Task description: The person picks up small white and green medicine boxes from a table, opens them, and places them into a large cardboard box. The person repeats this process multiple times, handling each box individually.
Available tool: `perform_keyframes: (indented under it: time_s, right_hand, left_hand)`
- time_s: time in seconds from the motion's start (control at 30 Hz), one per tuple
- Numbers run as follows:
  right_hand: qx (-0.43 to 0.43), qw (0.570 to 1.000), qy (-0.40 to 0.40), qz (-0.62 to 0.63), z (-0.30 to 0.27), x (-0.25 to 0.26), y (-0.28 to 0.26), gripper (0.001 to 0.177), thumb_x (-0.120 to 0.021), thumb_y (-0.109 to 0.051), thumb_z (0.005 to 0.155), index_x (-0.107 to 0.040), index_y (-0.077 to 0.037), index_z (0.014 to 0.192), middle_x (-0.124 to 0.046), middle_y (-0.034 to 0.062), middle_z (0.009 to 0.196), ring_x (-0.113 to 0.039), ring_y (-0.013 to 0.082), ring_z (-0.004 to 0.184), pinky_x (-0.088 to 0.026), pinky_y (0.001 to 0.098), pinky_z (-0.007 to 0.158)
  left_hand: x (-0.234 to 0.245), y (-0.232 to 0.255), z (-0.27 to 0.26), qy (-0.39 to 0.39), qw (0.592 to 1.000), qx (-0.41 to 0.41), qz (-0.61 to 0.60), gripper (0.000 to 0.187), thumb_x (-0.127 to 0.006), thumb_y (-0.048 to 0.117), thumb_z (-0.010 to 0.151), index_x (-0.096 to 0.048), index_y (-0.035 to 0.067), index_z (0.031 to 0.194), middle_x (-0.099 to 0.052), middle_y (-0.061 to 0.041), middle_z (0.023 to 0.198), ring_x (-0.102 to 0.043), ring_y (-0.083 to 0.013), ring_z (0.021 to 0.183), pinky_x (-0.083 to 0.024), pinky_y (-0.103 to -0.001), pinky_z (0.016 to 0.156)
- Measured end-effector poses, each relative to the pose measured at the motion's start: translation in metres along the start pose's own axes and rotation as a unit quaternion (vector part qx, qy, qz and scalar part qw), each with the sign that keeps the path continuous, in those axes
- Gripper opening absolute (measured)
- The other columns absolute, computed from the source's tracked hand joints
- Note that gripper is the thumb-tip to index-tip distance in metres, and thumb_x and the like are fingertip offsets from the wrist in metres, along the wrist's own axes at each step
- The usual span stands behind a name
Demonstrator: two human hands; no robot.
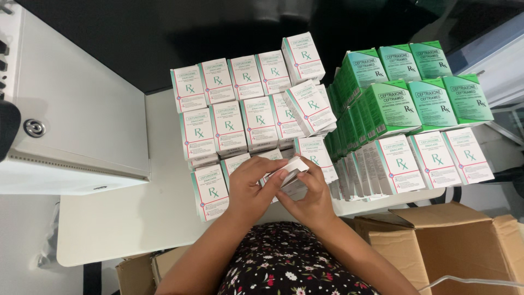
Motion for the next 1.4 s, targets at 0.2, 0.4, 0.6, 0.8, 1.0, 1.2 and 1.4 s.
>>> perform_keyframes:
  time_s: [0.2,0.4,0.6,0.8,1.0,1.2,1.4]
  right_hand:
    - [0.002,1.000,-0.002,-0.017,0.001,0.001,0.000,0.082,-0.093,-0.011,0.074,-0.030,-0.013,0.127,-0.052,0.0314,0.137,-0.062,0.0449,0.123,-0.059,0.0461,0.094]
    - [-0.034,0.998,-0.035,-0.043,0.006,0.010,0.002,0.080,-0.093,-0.017,0.069,-0.041,-0.009,0.129,-0.056,0.0290,0.132,-0.063,0.0425,0.117,-0.058,0.0449,0.088]
    - [-0.053,0.998,-0.020,-0.023,0.004,0.006,0.003,0.079,-0.091,-0.014,0.076,-0.041,-0.010,0.136,-0.059,0.0244,0.130,-0.065,0.0392,0.116,-0.058,0.0430,0.091]
    - [0.003,1.000,0.025,0.008,0.002,0.005,0.012,0.089,-0.092,-0.012,0.073,-0.033,-0.013,0.139,-0.060,0.0250,0.130,-0.066,0.0395,0.115,-0.057,0.0455,0.094]
    - [0.015,0.999,0.042,0.018,-0.002,0.003,0.015,0.095,-0.092,-0.011,0.075,-0.027,-0.013,0.145,-0.059,0.0263,0.135,-0.067,0.0362,0.118,-0.058,0.0441,0.096]
    - [0.020,0.999,0.011,-0.039,0.002,0.007,0.011,0.094,-0.090,-0.013,0.072,-0.034,-0.015,0.148,-0.059,0.0255,0.130,-0.066,0.0405,0.113,-0.058,0.0436,0.090]
    - [-0.018,1.000,0.007,-0.010,0.006,0.009,0.011,0.080,-0.087,-0.013,0.076,-0.042,-0.016,0.142,-0.057,0.0249,0.131,-0.068,0.0393,0.112,-0.060,0.0415,0.088]
  left_hand:
    - [0.000,0.001,-0.001,0.019,1.000,-0.016,-0.018,0.018,-0.075,0.017,0.094,-0.078,0.007,0.108,-0.076,-0.007,0.091,-0.071,-0.0191,0.081,-0.052,-0.031,0.071]
    - [-0.004,0.000,-0.004,-0.008,1.000,0.007,-0.027,0.026,-0.077,0.017,0.090,-0.077,0.005,0.113,-0.076,-0.011,0.102,-0.073,-0.0221,0.093,-0.056,-0.031,0.082]
    - [-0.004,-0.001,-0.008,-0.009,1.000,0.002,-0.017,0.029,-0.075,0.013,0.091,-0.075,0.006,0.119,-0.076,-0.012,0.116,-0.073,-0.0241,0.106,-0.056,-0.033,0.091]
    - [-0.005,0.002,-0.010,-0.008,0.997,-0.052,0.051,0.033,-0.077,0.014,0.089,-0.075,0.009,0.121,-0.074,-0.012,0.118,-0.072,-0.0268,0.105,-0.057,-0.034,0.089]
    - [-0.007,0.003,-0.010,0.004,0.993,-0.080,0.087,0.031,-0.078,0.013,0.088,-0.076,0.010,0.119,-0.074,-0.012,0.115,-0.072,-0.0260,0.100,-0.058,-0.034,0.084]
    - [-0.007,0.004,-0.008,-0.008,0.993,-0.073,0.088,0.032,-0.078,0.015,0.087,-0.076,0.011,0.119,-0.072,-0.012,0.115,-0.071,-0.0254,0.100,-0.058,-0.034,0.080]
    - [-0.010,-0.001,-0.015,-0.040,0.981,-0.138,0.130,0.053,-0.081,0.019,0.085,-0.065,0.008,0.134,-0.065,-0.015,0.128,-0.065,-0.0316,0.107,-0.056,-0.040,0.087]
Point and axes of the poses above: each hand's wrist, its own z-axis towards the middle knuckle, its own x-axis out of the back of the hand, y = z × x, the point moved 4 cm from there along z, towards the middle knuckle
